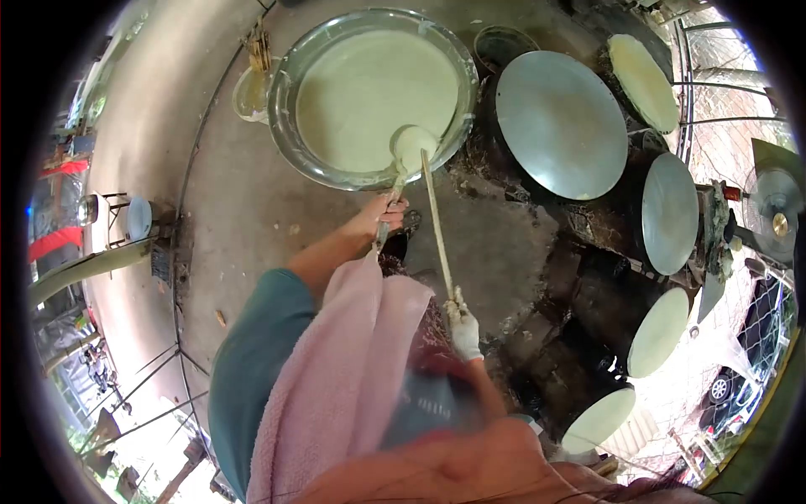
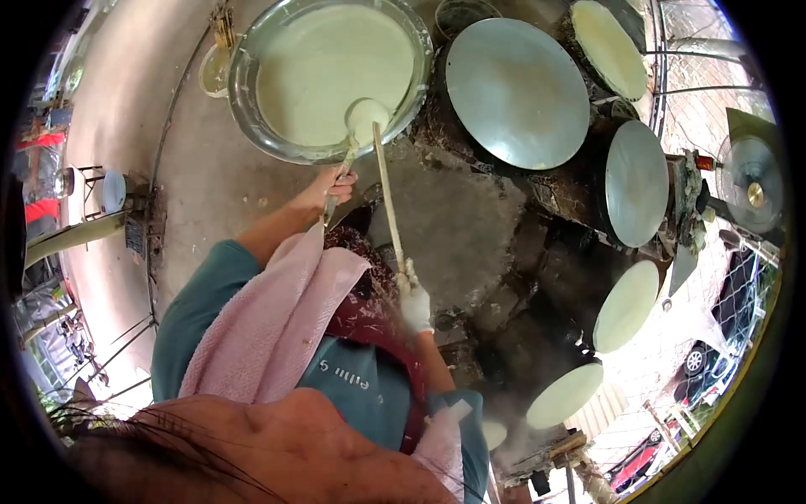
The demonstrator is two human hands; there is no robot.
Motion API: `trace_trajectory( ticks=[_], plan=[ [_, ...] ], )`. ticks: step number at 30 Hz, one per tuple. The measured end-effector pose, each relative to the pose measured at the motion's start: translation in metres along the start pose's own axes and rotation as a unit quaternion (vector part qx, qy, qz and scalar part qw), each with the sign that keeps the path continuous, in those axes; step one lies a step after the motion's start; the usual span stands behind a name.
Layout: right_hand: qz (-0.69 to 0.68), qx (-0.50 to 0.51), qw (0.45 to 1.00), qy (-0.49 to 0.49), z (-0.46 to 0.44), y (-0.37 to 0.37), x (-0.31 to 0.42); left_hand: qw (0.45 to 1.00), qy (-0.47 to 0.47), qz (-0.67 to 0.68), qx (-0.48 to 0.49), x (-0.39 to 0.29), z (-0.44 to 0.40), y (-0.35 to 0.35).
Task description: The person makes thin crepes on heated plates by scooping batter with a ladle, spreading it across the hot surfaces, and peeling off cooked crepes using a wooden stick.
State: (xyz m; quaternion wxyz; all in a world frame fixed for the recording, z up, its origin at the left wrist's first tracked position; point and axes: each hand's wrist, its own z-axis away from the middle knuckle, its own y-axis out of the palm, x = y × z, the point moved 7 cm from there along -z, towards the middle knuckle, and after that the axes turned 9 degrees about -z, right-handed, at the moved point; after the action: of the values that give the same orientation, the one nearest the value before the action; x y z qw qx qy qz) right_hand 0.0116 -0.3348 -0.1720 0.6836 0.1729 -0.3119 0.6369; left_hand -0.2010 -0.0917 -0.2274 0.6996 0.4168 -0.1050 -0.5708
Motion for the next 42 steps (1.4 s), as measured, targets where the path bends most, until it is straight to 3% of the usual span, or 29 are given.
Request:
trace_trajectory(
  ticks=[3, 6, 7, 10, 12, 14, 15, 18, 19, 21, 22, 23, 25, 27, 28, 30, 33, 35, 36, 38, 40, 42],
  plan=[
    [-0.015, 0.041, 0.996, -0.083, 0.022, 0.002, -0.024, 0.978, 0.046, 0.187, 0.083, 0.011, 0.037, 0.06],
    [-0.105, 0.061, 0.988, -0.09, 0.054, -0.014, -0.011, 0.968, 0.047, 0.202, 0.143, 0.0, 0.091, 0.112],
    [-0.16, 0.071, 0.98, -0.095, 0.067, -0.016, 0.0, 0.94, 0.012, 0.261, 0.221, -0.009, 0.105, 0.125],
    [-0.201, 0.074, 0.962, -0.167, 0.097, -0.029, 0.05, 0.887, 0.03, 0.148, 0.437, -0.058, 0.178, 0.18],
    [-0.26, 0.047, 0.931, -0.253, 0.1, -0.036, 0.061, 0.914, 0.116, 0.178, 0.345, -0.101, 0.227, 0.205],
    [-0.243, -0.018, 0.895, -0.374, 0.122, -0.047, 0.098, 0.917, 0.206, 0.055, 0.337, -0.14, 0.239, 0.214],
    [-0.283, -0.05, 0.885, -0.365, 0.114, -0.05, 0.095, 0.91, 0.248, -0.003, 0.332, -0.161, 0.24, 0.218],
    [-0.365, -0.15, 0.85, -0.349, 0.095, -0.057, 0.091, 0.916, 0.227, -0.012, 0.33, -0.218, 0.212, 0.204],
    [-0.384, -0.172, 0.83, -0.366, 0.095, -0.059, 0.09, 0.937, 0.315, -0.066, 0.133, -0.234, 0.208, 0.192],
    [-0.416, -0.205, 0.814, -0.35, 0.091, -0.052, 0.081, 0.944, 0.313, -0.052, 0.095, -0.248, 0.206, 0.184],
    [-0.379, -0.26, 0.831, -0.313, 0.109, -0.049, 0.084, 0.946, 0.305, -0.096, 0.047, -0.264, 0.186, 0.166],
    [-0.366, -0.292, 0.825, -0.316, 0.113, -0.045, 0.076, 0.936, 0.308, -0.167, -0.038, -0.278, 0.168, 0.141],
    [-0.363, -0.33, 0.832, -0.258, 0.116, -0.03, 0.052, 0.847, 0.298, -0.382, -0.218, -0.297, 0.145, 0.131],
    [-0.374, -0.39, 0.81, -0.228, 0.128, -0.009, 0.037, 0.762, 0.289, -0.565, -0.126, -0.279, 0.166, 0.177],
    [-0.422, -0.406, 0.763, -0.275, 0.112, 0.005, 0.022, 0.785, 0.282, -0.548, -0.061, -0.276, 0.159, 0.192],
    [-0.352, -0.472, 0.783, -0.202, 0.132, 0.026, 0.025, 0.801, 0.154, -0.556, 0.161, -0.268, 0.126, 0.212],
    [-0.331, -0.525, 0.773, -0.128, 0.167, 0.068, 0.008, 0.812, 0.007, -0.536, 0.23, -0.222, 0.088, 0.217],
    [-0.373, -0.551, 0.74, -0.095, 0.19, 0.092, -0.015, 0.769, -0.053, -0.582, 0.259, -0.168, 0.079, 0.222],
    [-0.392, -0.561, 0.725, -0.081, 0.202, 0.105, -0.028, 0.744, -0.149, -0.582, 0.293, -0.141, 0.072, 0.219],
    [-0.335, -0.633, 0.696, 0.056, 0.239, 0.124, -0.065, 0.784, -0.293, -0.439, 0.328, -0.08, 0.064, 0.22],
    [-0.286, -0.714, 0.621, 0.149, 0.287, 0.139, -0.101, 0.804, -0.337, -0.408, 0.273, -0.02, 0.098, 0.25],
    [-0.245, -0.787, 0.526, 0.211, 0.322, 0.157, -0.164, 0.76, -0.466, -0.295, 0.345, 0.039, 0.113, 0.274]
  ],
)
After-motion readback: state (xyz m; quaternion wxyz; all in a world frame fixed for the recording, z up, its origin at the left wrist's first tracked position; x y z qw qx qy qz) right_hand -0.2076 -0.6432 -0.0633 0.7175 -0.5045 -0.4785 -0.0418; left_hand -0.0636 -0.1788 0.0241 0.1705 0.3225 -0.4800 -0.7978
